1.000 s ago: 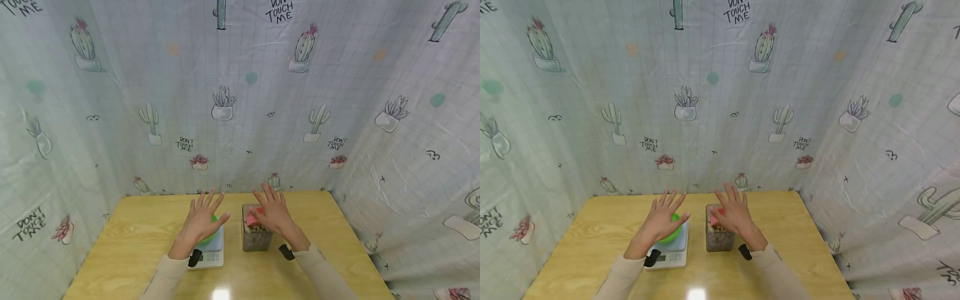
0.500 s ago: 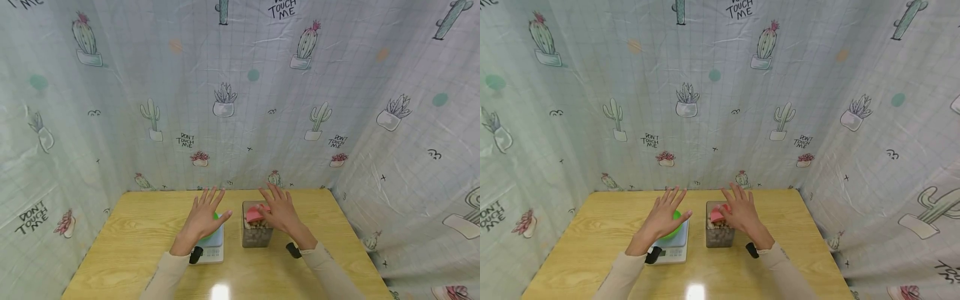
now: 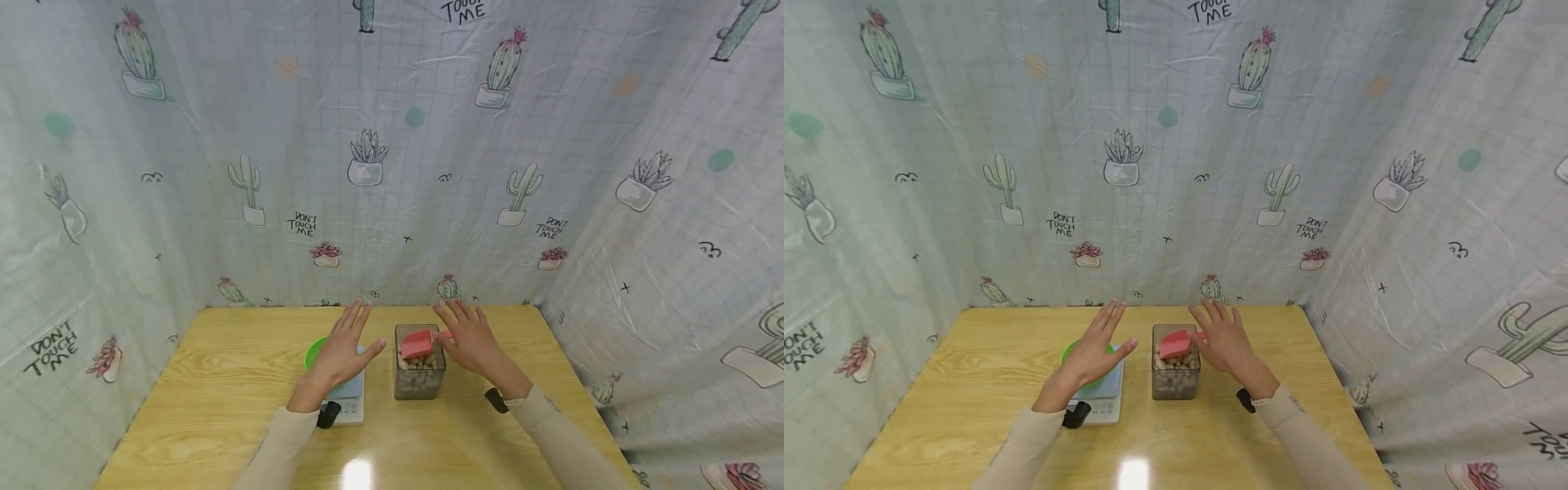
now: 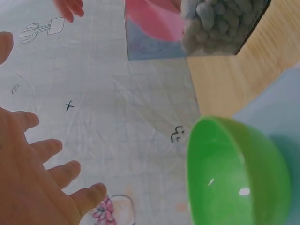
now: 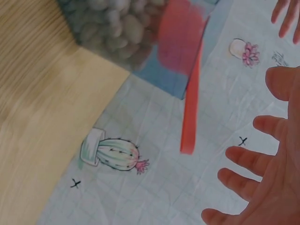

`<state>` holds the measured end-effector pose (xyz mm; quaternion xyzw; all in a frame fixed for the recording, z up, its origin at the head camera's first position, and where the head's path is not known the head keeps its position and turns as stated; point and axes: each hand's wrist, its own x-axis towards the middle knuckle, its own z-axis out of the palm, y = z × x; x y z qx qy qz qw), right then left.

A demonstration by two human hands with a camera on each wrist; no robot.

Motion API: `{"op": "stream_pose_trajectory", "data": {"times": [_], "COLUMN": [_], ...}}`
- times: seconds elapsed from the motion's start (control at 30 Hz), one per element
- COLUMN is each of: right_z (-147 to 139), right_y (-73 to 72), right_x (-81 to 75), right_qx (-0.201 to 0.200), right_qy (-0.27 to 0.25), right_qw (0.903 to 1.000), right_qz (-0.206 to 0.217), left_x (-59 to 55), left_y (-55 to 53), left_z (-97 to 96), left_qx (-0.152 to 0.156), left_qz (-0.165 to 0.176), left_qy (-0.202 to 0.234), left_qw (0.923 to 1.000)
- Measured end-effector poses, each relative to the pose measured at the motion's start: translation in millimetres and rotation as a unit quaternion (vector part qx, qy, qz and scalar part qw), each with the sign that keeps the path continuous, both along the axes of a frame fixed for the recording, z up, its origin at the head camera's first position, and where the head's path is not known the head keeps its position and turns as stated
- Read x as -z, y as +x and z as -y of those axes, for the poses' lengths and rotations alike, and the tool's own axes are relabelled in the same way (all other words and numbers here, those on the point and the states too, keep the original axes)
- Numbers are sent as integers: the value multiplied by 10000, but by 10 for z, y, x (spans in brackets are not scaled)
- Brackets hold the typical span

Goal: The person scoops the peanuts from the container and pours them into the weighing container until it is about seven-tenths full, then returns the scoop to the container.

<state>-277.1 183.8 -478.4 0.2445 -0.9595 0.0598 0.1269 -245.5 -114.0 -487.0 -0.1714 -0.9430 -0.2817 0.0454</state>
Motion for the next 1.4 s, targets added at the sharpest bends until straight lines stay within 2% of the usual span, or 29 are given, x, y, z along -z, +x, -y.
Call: {"op": "stream_pose_trajectory", "data": {"times": [0.23,0.53,0.8,1.07,1.23,1.4], "right_z": [-20,46,94,157,175,179], "right_y": [-50,-54,-78,-132,-150,-135], "right_x": [51,100,116,131,166,158], "right_qx": [-234,-626,-718,-774,-680,-736], "right_qy": [483,656,1052,1273,1357,1354], "right_qw": [9984,9957,9915,9880,9878,9869], "right_qz": [-181,-209,-278,-398,-343,-486], "left_x": [84,284,456,625,662,678], "left_y": [-41,-123,-205,-305,-306,-316], "left_z": [-113,-367,-501,-589,-616,-617], "left_qx": [146,343,449,612,704,719], "left_qz": [277,814,1202,1445,1628,1756], "left_qy": [904,1490,1490,1655,1643,1609], "left_qw": [9954,9849,9805,9736,9703,9686]}}
